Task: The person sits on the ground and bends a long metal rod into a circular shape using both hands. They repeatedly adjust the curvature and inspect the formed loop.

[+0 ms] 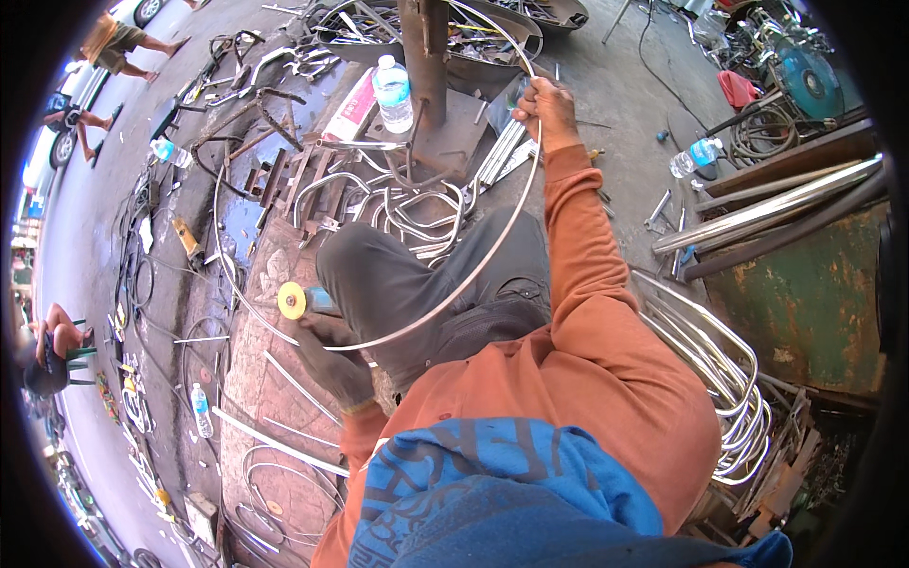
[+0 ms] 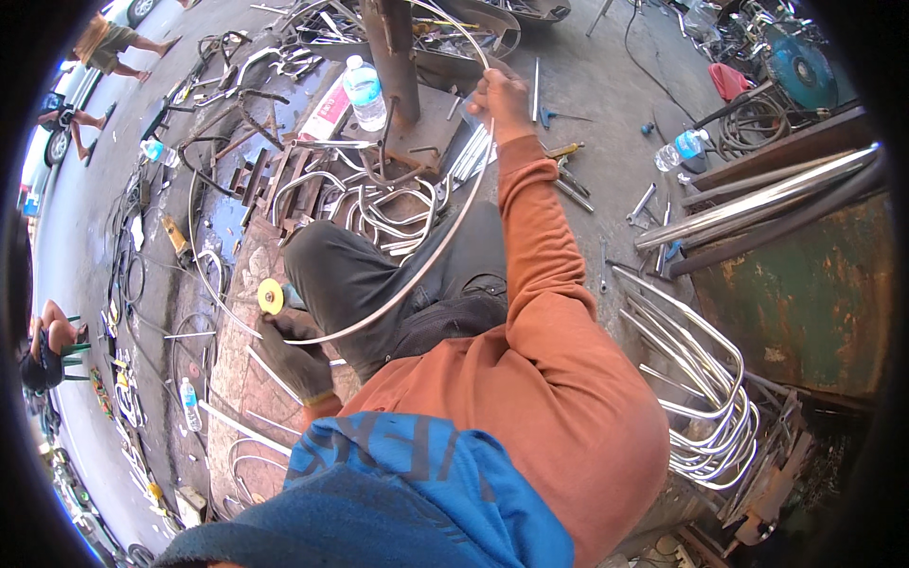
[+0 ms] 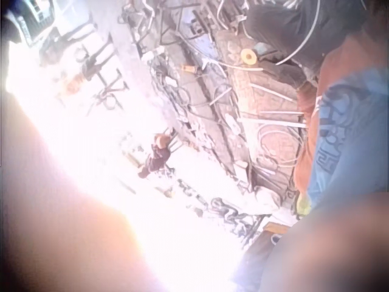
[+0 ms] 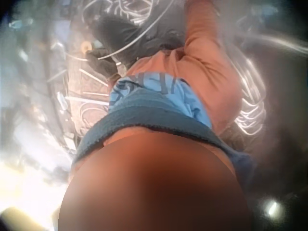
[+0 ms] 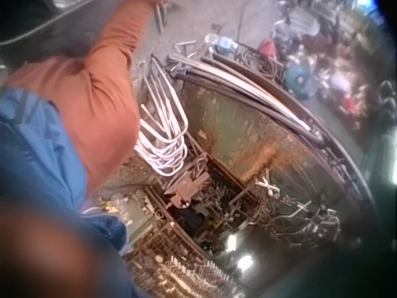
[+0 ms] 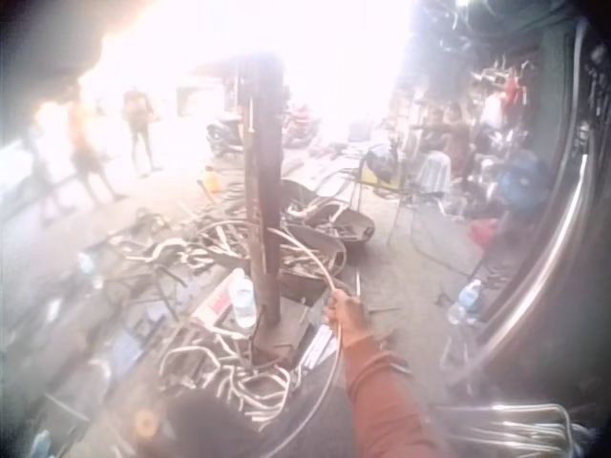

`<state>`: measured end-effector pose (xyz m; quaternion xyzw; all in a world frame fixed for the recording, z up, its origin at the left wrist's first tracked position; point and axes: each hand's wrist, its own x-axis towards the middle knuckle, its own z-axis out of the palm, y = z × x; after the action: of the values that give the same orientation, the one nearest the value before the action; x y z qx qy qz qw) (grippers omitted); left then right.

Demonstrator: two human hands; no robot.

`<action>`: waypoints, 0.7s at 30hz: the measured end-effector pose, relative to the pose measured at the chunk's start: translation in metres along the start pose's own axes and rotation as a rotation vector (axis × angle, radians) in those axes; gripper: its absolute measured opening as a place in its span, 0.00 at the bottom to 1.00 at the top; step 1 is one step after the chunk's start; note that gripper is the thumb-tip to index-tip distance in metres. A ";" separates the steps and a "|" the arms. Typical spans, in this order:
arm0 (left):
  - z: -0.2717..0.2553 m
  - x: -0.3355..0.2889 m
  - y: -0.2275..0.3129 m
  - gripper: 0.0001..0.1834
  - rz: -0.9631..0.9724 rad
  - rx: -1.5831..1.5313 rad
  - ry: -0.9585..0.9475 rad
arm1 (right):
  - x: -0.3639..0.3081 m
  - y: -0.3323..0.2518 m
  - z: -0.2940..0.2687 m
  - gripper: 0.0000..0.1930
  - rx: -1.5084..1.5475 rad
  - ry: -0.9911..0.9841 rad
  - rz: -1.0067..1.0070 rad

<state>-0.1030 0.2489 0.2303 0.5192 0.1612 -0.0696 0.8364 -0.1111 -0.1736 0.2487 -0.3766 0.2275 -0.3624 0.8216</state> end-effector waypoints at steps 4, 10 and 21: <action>0.027 0.104 0.053 0.09 0.138 0.041 -0.148 | -0.022 0.033 0.040 0.09 0.102 0.122 -0.088; 0.033 0.125 0.059 0.09 -0.005 -0.024 -0.129 | -0.011 0.015 0.018 0.14 -0.174 0.121 -0.103; -0.016 0.033 0.007 0.13 -0.397 -0.305 -0.359 | 0.088 -0.049 -0.010 0.09 -0.308 -0.383 0.203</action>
<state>-0.0728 0.2677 0.2183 0.3257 0.1177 -0.2973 0.8898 -0.0825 -0.2676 0.2717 -0.5340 0.1568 -0.1614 0.8150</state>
